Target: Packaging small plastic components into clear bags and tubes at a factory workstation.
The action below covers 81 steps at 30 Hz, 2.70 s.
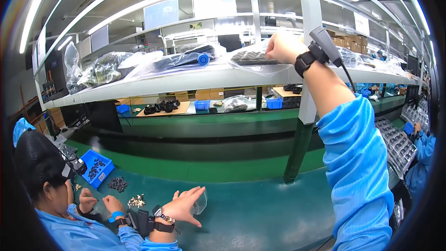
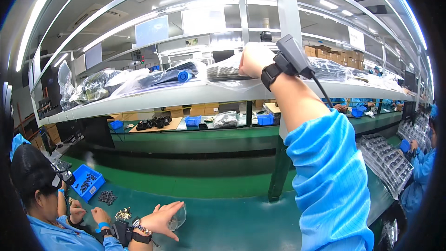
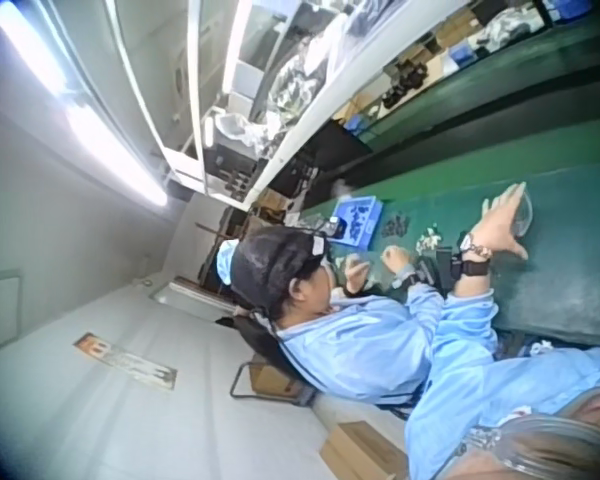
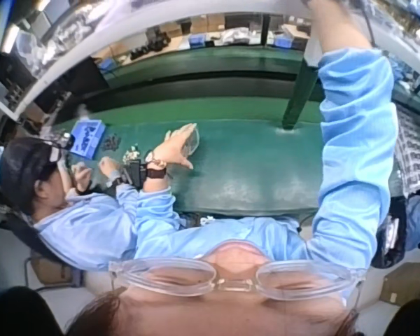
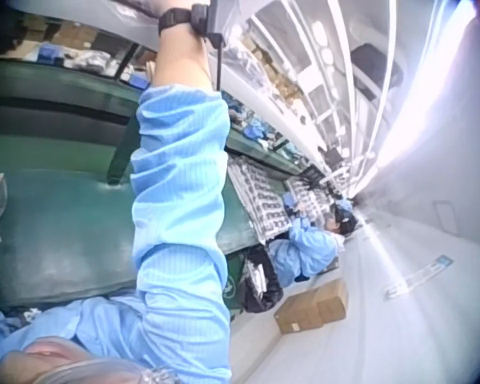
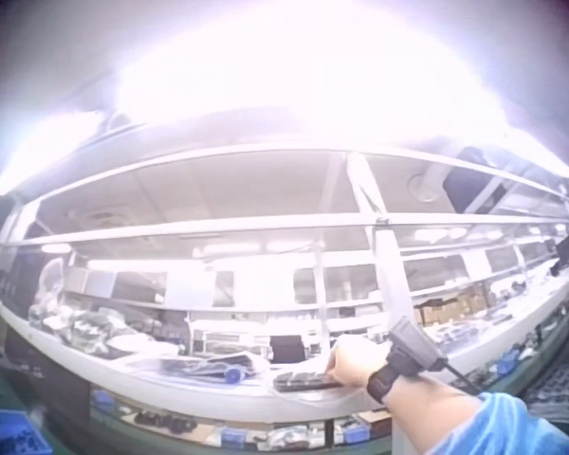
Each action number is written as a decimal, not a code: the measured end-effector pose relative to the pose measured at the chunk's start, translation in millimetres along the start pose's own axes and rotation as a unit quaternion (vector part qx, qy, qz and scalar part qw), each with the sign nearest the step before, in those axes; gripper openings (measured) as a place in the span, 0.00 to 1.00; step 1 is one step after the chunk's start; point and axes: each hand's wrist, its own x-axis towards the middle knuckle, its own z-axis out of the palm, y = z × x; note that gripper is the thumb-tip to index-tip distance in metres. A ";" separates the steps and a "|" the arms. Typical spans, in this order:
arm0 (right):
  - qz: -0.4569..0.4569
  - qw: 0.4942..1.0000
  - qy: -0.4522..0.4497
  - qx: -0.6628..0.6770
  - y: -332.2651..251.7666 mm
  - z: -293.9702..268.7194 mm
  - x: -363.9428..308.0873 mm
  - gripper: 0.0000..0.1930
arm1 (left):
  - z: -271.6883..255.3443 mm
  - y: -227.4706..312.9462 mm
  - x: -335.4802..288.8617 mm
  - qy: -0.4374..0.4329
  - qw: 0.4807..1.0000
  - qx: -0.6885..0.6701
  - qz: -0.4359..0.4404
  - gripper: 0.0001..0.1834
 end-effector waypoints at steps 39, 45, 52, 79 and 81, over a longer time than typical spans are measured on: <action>-0.269 0.864 -0.085 0.417 17.2 186.5 -457.9 0.08 | -286.6 137.5 194.2 0.403 0.907 0.004 0.122 0.20; -0.221 0.860 -0.074 0.454 19.5 187.0 -458.6 0.07 | -291.7 165.2 221.6 0.351 0.934 0.019 0.067 0.15; -0.136 0.868 -0.070 0.472 19.9 194.6 -463.0 0.07 | -291.0 192.8 271.2 0.292 0.954 0.023 0.059 0.19; -0.189 0.904 -0.152 0.351 14.2 203.3 -459.0 0.09 | 46.2 353.8 31.6 -0.160 0.601 -0.592 0.512 0.22; -0.195 0.908 -0.145 0.341 14.4 202.4 -460.1 0.09 | 52.5 366.2 20.2 -0.048 0.559 -0.616 0.553 0.20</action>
